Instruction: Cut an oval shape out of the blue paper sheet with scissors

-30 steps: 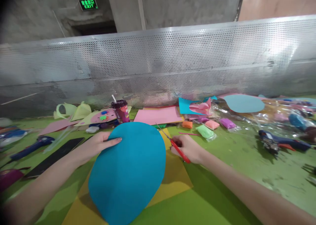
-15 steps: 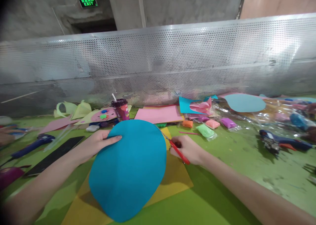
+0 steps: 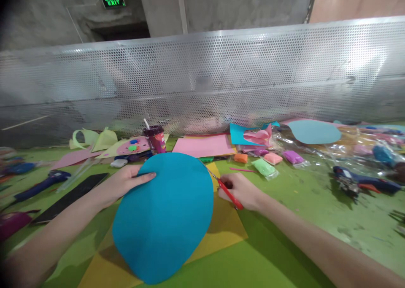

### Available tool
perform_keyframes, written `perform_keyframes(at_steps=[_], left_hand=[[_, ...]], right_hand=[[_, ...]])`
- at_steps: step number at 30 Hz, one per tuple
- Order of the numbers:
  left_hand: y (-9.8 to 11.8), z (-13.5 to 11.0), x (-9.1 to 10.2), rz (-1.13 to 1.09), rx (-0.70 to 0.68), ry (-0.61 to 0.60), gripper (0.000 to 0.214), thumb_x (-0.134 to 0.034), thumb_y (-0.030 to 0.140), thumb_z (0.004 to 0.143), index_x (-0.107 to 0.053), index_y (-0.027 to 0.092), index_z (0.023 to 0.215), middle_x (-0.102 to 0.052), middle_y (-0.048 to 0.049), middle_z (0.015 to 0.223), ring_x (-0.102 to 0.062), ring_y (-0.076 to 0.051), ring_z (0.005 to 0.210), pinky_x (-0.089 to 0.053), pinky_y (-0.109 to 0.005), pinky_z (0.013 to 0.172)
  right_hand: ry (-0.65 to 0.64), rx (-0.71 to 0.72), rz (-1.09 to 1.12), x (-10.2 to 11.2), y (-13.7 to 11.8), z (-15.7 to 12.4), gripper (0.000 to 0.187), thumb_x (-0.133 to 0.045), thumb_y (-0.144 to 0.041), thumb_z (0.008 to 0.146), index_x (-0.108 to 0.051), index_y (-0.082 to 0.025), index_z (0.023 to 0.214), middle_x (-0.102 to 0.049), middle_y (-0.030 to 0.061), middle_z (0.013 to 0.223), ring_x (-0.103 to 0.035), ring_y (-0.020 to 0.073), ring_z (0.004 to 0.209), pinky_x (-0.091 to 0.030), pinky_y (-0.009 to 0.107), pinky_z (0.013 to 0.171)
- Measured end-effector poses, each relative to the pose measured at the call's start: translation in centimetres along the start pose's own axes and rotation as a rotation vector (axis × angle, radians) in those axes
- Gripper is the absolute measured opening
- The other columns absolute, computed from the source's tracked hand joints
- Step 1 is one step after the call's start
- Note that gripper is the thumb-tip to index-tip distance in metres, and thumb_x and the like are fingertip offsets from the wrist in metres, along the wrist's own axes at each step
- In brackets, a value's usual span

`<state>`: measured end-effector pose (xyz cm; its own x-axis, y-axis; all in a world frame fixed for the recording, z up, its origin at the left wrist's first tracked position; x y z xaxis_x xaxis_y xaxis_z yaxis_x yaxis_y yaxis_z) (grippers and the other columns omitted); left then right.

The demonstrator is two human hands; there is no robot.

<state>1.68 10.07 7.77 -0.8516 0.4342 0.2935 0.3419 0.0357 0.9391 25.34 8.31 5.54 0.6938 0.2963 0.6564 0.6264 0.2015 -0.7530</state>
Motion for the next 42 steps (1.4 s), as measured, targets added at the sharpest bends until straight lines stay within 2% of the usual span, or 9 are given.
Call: perform_keyframes(at_steps=[7, 13, 19, 26, 30, 42], left_hand=[[-0.6, 0.5, 0.9, -0.046, 0.016, 0.052, 0.037, -0.059, 0.046, 0.073, -0.061, 0.026, 0.104, -0.066, -0.0021, 0.103, -0.064, -0.025, 0.087, -0.051, -0.036, 0.077], [0.2, 0.1, 0.9, -0.004, -0.003, 0.096, 0.04, -0.058, 0.048, 0.072, -0.059, 0.026, 0.106, -0.064, -0.0031, 0.109, -0.063, -0.026, 0.089, -0.051, -0.036, 0.077], [1.0, -0.5, 0.8, 0.002, -0.002, 0.128, 0.047, -0.058, 0.047, 0.073, -0.054, 0.026, 0.115, -0.066, -0.0035, 0.105, -0.063, -0.025, 0.088, -0.051, -0.036, 0.076], [1.1, -0.5, 0.6, 0.019, -0.003, 0.101, 0.039, -0.059, 0.046, 0.072, -0.061, 0.025, 0.104, -0.069, -0.0024, 0.093, -0.065, -0.025, 0.079, -0.051, -0.035, 0.072], [1.0, -0.5, 0.5, 0.032, -0.01, 0.101, 0.034, -0.059, 0.045, 0.072, -0.064, 0.021, 0.096, -0.07, -0.0034, 0.087, -0.065, -0.023, 0.074, -0.051, -0.035, 0.07], [0.9, -0.5, 0.2, 0.052, -0.003, 0.082, 0.034, -0.058, 0.047, 0.072, -0.063, 0.022, 0.095, -0.069, -0.0039, 0.089, -0.064, -0.025, 0.076, -0.05, -0.037, 0.072]], right_hand=[[-0.02, 0.002, -0.029, -0.2, -0.7, -0.1, 0.007, -0.04, -0.022, 0.071, -0.043, -0.016, 0.068, -0.041, -0.0059, 0.048, -0.041, 0.0074, 0.04, -0.026, 0.02, 0.039], [-0.017, -0.005, -0.034, -0.3, -0.7, -0.1, 0.008, -0.042, -0.023, 0.071, -0.045, -0.016, 0.068, -0.042, -0.0051, 0.049, -0.041, 0.0076, 0.04, -0.027, 0.02, 0.04], [-0.028, -0.017, -0.02, -0.4, -0.5, -0.1, 0.009, -0.045, -0.026, 0.071, -0.045, -0.016, 0.069, -0.043, -0.0049, 0.049, -0.041, 0.0081, 0.04, -0.03, 0.021, 0.04], [-0.032, -0.057, 0.057, -0.3, 0.1, -0.1, 0.018, -0.046, -0.03, 0.073, -0.036, -0.018, 0.063, -0.04, -0.0059, 0.048, -0.047, 0.0098, 0.039, -0.032, 0.02, 0.037], [-0.064, -0.043, 0.06, -0.7, -0.2, -0.3, 0.019, -0.046, -0.03, 0.073, -0.036, -0.018, 0.062, -0.041, -0.0061, 0.046, -0.046, 0.0091, 0.039, -0.034, 0.019, 0.037], [-0.081, -0.021, 0.088, -1.3, -0.5, -0.4, 0.018, -0.045, -0.027, 0.073, -0.036, -0.018, 0.061, -0.041, -0.0062, 0.044, -0.045, 0.0089, 0.037, -0.035, 0.02, 0.038]])
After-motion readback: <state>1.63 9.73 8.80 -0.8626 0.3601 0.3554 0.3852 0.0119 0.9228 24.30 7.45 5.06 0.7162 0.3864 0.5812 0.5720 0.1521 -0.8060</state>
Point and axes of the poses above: each hand's wrist, its own z-axis towards the middle knuckle, its own x-axis out of the back of the hand, y = z × x, the point moved 9 cm from there along z, towards the middle knuckle
